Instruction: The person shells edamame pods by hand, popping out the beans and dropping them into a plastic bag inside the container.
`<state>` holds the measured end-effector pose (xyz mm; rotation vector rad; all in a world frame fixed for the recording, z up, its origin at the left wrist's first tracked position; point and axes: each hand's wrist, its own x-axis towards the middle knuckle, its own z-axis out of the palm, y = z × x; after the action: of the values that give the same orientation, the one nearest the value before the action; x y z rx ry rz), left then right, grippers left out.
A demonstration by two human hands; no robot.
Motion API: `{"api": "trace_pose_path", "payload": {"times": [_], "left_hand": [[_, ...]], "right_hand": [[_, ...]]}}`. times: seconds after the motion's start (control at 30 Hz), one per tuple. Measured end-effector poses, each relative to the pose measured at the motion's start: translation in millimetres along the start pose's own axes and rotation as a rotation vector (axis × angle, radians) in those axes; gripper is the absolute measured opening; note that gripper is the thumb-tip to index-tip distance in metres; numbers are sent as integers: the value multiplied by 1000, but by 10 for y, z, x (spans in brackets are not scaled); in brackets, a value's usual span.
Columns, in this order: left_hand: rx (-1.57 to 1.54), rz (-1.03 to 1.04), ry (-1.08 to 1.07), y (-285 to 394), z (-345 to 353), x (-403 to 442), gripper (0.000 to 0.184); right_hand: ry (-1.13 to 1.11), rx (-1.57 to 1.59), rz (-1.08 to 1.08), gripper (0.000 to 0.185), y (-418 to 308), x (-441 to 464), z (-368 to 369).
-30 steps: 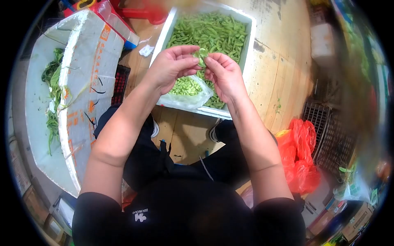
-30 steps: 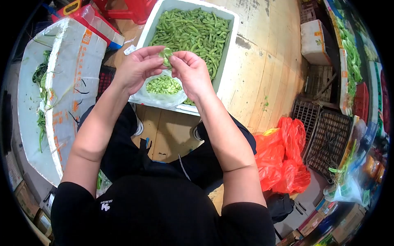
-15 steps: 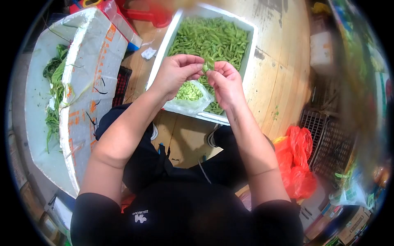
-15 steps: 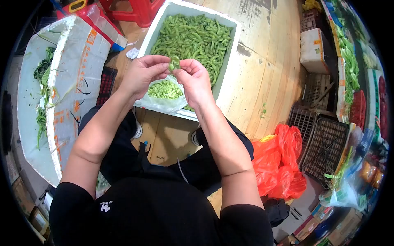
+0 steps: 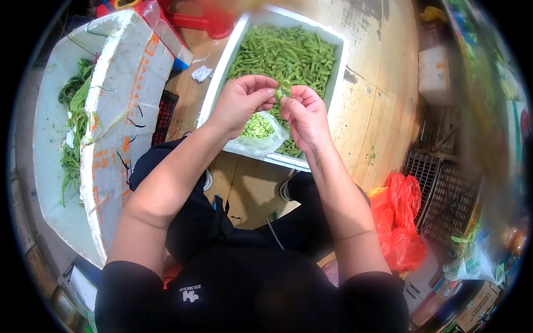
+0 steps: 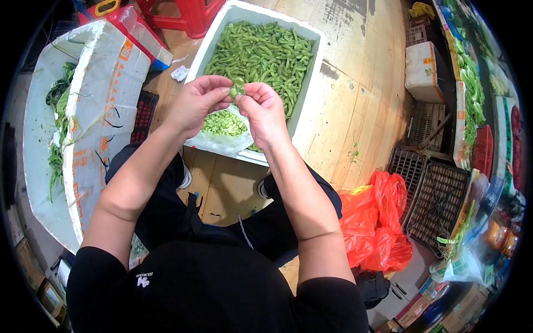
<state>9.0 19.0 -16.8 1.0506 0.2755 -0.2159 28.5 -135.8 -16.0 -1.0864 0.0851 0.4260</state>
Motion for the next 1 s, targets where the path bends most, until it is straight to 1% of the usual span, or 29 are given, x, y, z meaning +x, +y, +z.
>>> {"api": "trace_pose_path", "payload": {"times": [0.03,0.13,0.23,0.33,0.43,0.57,0.63,0.7,0.8,0.83,1.0], "left_hand": [[17,28,14,-15,11,1,17],[94,37,28,-31,1,11,21],[169,77,18,-65,-25,30,22],[261,111,12,-78,-17,23,24],[286,90,-12,-48,6,-14,25],[232,117,-89,-31,29,-28,26],[179,134,-100,-24,21,-25,25],[156,166,-11,-45,12,-17,24],[101,164,68,-40,53,-38,22],[78,155,85,-36,68,-48,21],[103,82,37,-65,20,-33,21]], "right_hand": [[18,-21,-13,16,-5,-5,13],[119,-402,-193,16,51,-5,24],[136,-581,-273,16,37,-63,72],[130,-682,-366,15,58,-65,67],[126,-821,-496,14,103,-58,54],[103,-990,-676,15,-9,-63,96],[103,-1017,-713,16,-41,-78,121],[97,-1038,-758,17,-53,-78,143],[90,-1013,-795,17,-48,-75,170],[107,-1013,-761,17,-27,-82,174],[158,-971,-574,16,55,-99,129]]}}
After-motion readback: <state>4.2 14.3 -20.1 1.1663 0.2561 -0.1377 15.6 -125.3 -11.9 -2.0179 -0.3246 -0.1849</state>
